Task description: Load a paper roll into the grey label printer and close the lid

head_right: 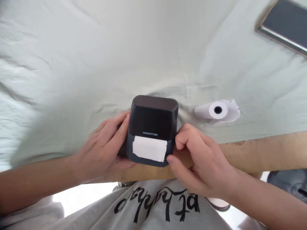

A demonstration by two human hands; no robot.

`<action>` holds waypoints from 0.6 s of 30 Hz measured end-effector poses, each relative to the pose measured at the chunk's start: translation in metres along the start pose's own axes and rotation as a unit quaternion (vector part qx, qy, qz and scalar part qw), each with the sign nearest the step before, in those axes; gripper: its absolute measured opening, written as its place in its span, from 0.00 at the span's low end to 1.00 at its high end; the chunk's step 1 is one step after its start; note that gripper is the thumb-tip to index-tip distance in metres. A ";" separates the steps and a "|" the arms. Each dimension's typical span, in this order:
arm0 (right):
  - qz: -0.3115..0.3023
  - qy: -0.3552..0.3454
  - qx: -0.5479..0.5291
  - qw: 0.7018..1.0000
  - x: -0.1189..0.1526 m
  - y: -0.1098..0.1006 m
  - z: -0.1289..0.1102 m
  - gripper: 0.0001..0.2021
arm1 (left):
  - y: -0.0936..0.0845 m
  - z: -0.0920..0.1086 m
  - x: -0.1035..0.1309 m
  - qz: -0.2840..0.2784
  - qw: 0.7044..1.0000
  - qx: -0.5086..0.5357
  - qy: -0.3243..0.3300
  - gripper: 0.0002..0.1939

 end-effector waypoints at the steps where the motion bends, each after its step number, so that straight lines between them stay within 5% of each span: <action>1: 0.011 -0.011 0.015 1.000 0.002 0.001 0.000 0.12 | 0.000 0.000 0.001 0.003 1.000 -0.009 0.007 0.48; 11: 0.010 -0.039 0.034 0.999 0.010 0.002 -0.003 0.15 | 0.003 0.003 0.000 0.045 0.997 -0.010 0.058 0.44; 18: 0.010 -0.033 0.071 0.997 -0.003 -0.005 -0.002 0.14 | 0.008 -0.002 0.004 0.053 0.999 -0.001 -0.005 0.52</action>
Point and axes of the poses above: each hand's wrist, its own x-axis away from the middle knuckle, its own y-axis out of the palm, z = x × y, the point moved 1 cm from there along -x, towards the middle knuckle
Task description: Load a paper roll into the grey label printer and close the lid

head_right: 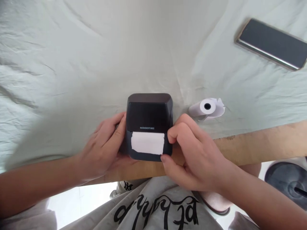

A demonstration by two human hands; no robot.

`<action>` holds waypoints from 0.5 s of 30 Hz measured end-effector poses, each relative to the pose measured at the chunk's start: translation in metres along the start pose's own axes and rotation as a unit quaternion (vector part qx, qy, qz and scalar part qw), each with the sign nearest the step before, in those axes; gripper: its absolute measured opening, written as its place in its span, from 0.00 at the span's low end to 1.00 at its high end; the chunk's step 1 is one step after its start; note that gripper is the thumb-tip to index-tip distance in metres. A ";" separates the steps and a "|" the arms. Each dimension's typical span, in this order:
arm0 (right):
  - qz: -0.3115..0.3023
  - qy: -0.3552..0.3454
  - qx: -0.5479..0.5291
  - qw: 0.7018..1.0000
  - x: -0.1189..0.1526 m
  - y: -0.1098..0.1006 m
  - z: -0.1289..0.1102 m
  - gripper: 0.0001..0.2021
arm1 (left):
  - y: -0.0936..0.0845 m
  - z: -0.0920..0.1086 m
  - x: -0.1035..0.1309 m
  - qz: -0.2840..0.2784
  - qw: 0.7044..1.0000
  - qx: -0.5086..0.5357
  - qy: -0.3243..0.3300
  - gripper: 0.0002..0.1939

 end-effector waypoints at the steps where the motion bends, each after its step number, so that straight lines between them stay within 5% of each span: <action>1: -0.004 -0.003 0.005 1.000 -0.001 0.001 0.002 0.14 | 0.001 -0.001 0.001 -0.005 1.000 0.003 -0.006 0.52; 15: 0.009 0.006 -0.038 0.999 0.003 0.007 0.014 0.18 | 0.004 -0.005 -0.001 -0.025 0.998 0.036 -0.055 0.48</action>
Point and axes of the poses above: each hand's wrist, its own x-axis away from the middle knuckle, its own y-axis out of the palm, z = x × y, the point moved 1 cm from there along -x, towards the middle knuckle
